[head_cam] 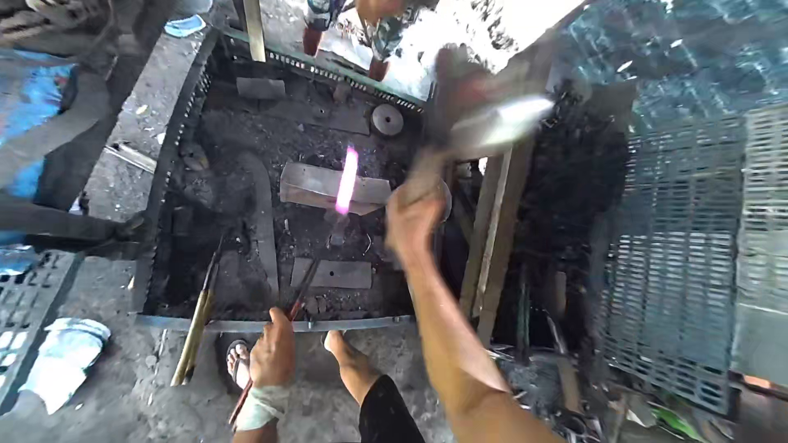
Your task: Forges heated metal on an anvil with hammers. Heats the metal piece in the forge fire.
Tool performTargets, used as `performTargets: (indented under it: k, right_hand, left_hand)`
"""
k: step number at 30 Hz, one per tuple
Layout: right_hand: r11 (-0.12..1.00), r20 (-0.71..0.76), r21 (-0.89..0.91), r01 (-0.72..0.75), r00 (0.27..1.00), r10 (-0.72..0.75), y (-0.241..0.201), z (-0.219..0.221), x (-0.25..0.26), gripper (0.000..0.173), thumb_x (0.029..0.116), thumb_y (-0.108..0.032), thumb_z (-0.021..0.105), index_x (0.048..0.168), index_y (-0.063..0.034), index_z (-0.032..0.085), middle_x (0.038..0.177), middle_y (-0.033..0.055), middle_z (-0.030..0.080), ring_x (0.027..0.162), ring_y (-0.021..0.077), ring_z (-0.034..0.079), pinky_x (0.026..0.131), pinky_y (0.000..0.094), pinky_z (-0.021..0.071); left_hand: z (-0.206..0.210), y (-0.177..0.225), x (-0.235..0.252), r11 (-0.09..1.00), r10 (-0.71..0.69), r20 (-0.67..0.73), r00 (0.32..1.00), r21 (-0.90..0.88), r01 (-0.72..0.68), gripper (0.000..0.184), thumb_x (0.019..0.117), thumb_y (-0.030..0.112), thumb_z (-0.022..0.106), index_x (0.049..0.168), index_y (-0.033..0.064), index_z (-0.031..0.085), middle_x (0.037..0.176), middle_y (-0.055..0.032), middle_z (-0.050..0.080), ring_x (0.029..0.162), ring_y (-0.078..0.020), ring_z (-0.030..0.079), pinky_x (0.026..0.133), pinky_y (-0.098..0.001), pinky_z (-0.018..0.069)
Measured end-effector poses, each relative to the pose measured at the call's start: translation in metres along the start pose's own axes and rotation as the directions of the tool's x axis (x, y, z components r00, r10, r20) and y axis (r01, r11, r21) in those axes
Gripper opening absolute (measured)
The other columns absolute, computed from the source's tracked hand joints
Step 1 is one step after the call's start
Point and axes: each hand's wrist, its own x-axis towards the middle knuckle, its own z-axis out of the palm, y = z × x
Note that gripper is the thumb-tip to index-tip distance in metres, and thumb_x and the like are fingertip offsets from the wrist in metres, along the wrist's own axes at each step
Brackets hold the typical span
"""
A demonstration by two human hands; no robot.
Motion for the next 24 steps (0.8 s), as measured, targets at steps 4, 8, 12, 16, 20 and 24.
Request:
performTargets:
  k: [4, 8, 12, 16, 20, 24]
  right_hand:
    - [0.870, 0.480, 0.151, -0.469, 0.804, 0.350, 0.006, -0.006, 0.022, 0.035, 0.0898, -0.011, 0.067, 0.120, -0.0022, 0.053, 0.070, 0.0092, 0.060, 0.053, 0.0197, 0.060, 0.050, 0.0361, 0.0558]
    - [0.988, 0.264, 0.110, -0.110, 0.961, 0.077, -0.127, -0.176, 0.043, 0.045, 0.0911, -0.016, 0.072, 0.129, -0.0021, 0.052, 0.080, 0.0089, 0.064, 0.057, 0.0199, 0.064, 0.055, 0.0392, 0.0603]
    - [0.963, 0.055, -0.103, 0.250, 0.968, -0.245, -0.205, -0.305, 0.061, 0.058, 0.0903, -0.030, 0.075, 0.136, -0.0066, 0.047, 0.094, 0.0035, 0.064, 0.063, 0.0143, 0.066, 0.059, 0.0364, 0.0633]
    - [0.906, -0.254, -0.108, 0.409, 0.870, -0.422, -0.208, -0.280, 0.096, 0.039, 0.0968, -0.028, 0.066, 0.122, -0.0023, 0.050, 0.085, 0.0011, 0.060, 0.062, 0.0110, 0.062, 0.062, 0.0322, 0.0601]
    - [0.967, -0.224, -0.003, 0.255, 0.942, -0.249, -0.073, -0.085, 0.028, 0.065, 0.0988, -0.023, 0.067, 0.147, 0.0050, 0.034, 0.112, 0.0146, 0.064, 0.085, 0.0174, 0.069, 0.074, 0.0383, 0.0617]
    - [0.922, 0.398, 0.033, -0.386, 0.851, 0.343, 0.055, 0.045, -0.012, 0.039, 0.0907, -0.009, 0.067, 0.125, 0.0002, 0.052, 0.077, 0.0118, 0.061, 0.058, 0.0198, 0.062, 0.053, 0.0369, 0.0554]
  left_hand:
    - [-0.012, -0.002, -0.016, 1.000, -0.015, -0.006, 1.000, 0.009, 0.016, 0.043, 0.1098, 0.019, 0.040, 0.151, 0.0059, 0.039, 0.114, -0.0255, 0.070, 0.102, -0.0445, 0.072, 0.084, -0.0587, 0.0586]
    - [-0.016, -0.018, -0.033, 0.997, 0.066, 0.022, 0.998, 0.041, -0.067, 0.057, 0.1029, 0.009, 0.050, 0.156, 0.0000, 0.030, 0.120, -0.0269, 0.068, 0.108, -0.0443, 0.070, 0.088, -0.0582, 0.0583]
    - [-0.012, -0.024, -0.025, 0.995, 0.071, 0.006, 0.997, 0.073, -0.071, 0.055, 0.1014, 0.006, 0.051, 0.153, 0.0002, 0.032, 0.119, -0.0251, 0.069, 0.109, -0.0415, 0.071, 0.087, -0.0557, 0.0592]
    - [-0.015, -0.018, -0.019, 0.996, 0.028, 0.025, 0.999, 0.086, -0.030, 0.052, 0.1024, 0.010, 0.051, 0.151, 0.0019, 0.035, 0.116, -0.0244, 0.070, 0.105, -0.0409, 0.072, 0.085, -0.0552, 0.0599]
    - [0.010, -0.014, -0.002, 0.998, -0.052, 0.009, 0.999, 0.040, 0.051, 0.048, 0.1056, 0.018, 0.050, 0.151, 0.0084, 0.040, 0.115, -0.0242, 0.071, 0.101, -0.0445, 0.072, 0.083, -0.0606, 0.0590]
    - [0.009, -0.015, -0.006, 0.998, -0.023, -0.018, 1.000, 0.063, 0.024, 0.041, 0.1085, 0.020, 0.044, 0.148, 0.0077, 0.042, 0.109, -0.0245, 0.071, 0.098, -0.0449, 0.072, 0.081, -0.0606, 0.0580]
